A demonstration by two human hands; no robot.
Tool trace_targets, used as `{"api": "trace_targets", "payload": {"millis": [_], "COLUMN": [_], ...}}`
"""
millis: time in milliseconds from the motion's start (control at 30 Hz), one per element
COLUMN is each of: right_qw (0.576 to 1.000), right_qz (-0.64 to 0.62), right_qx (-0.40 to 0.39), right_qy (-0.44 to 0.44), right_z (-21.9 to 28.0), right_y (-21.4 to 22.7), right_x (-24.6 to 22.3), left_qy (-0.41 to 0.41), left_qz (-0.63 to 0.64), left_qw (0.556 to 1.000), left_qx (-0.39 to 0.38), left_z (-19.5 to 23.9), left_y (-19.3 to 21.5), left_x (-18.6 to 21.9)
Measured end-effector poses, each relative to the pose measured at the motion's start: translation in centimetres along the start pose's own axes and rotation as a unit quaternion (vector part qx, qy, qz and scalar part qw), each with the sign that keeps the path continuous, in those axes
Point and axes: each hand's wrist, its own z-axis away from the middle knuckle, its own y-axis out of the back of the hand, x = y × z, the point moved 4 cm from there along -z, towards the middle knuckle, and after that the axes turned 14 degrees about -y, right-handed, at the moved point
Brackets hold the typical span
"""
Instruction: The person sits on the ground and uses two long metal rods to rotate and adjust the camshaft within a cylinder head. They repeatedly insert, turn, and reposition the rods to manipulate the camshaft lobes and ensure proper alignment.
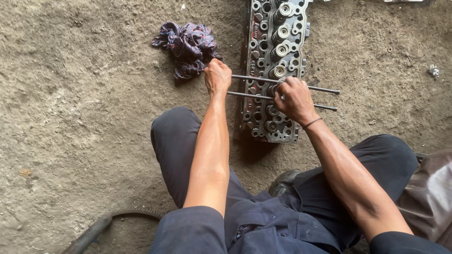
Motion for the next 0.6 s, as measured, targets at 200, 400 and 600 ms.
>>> {"api": "trace_targets", "payload": {"millis": [200, 400, 600], "right_qw": [0.902, 0.808, 0.736], "right_qz": [-0.283, -0.346, -0.446], "right_qx": [-0.055, -0.099, -0.061], "right_qy": [-0.322, -0.467, -0.506], "right_z": [-0.5, 0.0, -0.8], "right_y": [-0.6, -2.2, -3.7], "right_x": [3.0, 3.3, 3.1], "left_qy": [-0.009, -0.009, -0.004], "left_qz": [-0.003, -0.015, 0.001], "left_qw": [1.000, 1.000, 1.000], "left_qx": [0.013, 0.025, 0.022], "left_z": [0.0, 0.1, -0.1], "left_y": [-0.5, -0.2, -0.8], "left_x": [-0.3, 0.4, 0.1]}}
